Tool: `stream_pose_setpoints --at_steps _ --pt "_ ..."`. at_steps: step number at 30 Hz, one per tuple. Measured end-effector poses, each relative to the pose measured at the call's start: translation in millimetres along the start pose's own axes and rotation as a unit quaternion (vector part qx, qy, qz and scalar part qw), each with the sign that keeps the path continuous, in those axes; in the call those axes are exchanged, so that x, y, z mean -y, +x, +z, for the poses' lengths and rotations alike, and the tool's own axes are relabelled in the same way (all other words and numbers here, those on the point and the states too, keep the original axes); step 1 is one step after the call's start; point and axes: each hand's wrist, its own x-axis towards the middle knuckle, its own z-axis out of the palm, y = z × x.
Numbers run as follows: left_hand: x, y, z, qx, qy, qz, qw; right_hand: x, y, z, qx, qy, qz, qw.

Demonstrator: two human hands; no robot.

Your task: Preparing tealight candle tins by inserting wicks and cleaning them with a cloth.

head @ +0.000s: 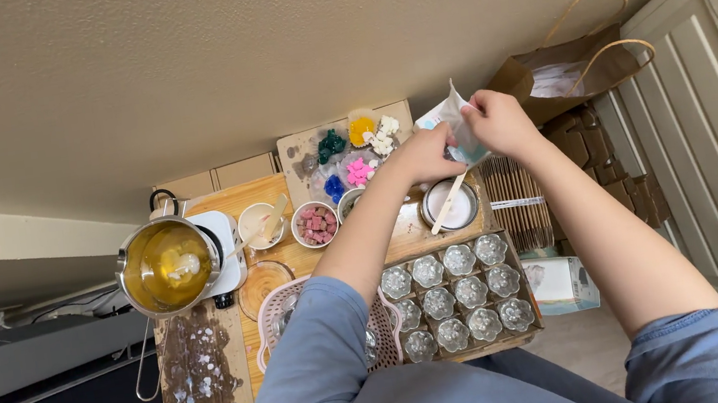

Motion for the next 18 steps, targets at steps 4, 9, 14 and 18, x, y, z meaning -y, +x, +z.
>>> stream_pose_setpoints --at_steps 4,9,14,18 --pt "-0.8 0.5 -2.0 0.021 0.007 -0.018 1.0 -8.0 5.7 -1.1 -0.012 0.006 -0.001 1.0" --pt "11.6 6.5 2.6 -0.007 -0.02 0.021 1.0 24.5 -2.6 -24.5 -0.043 0.057 -0.023 0.997" --pt "7.0 2.6 -8.6 0.014 -0.003 -0.03 0.999 28.3 3.7 -41.3 -0.028 0.06 0.008 0.998" --pt "11.3 0.8 -8.8 0.007 -0.016 -0.008 1.0 39.4 -0.7 -51.1 -0.026 0.076 -0.007 0.997"
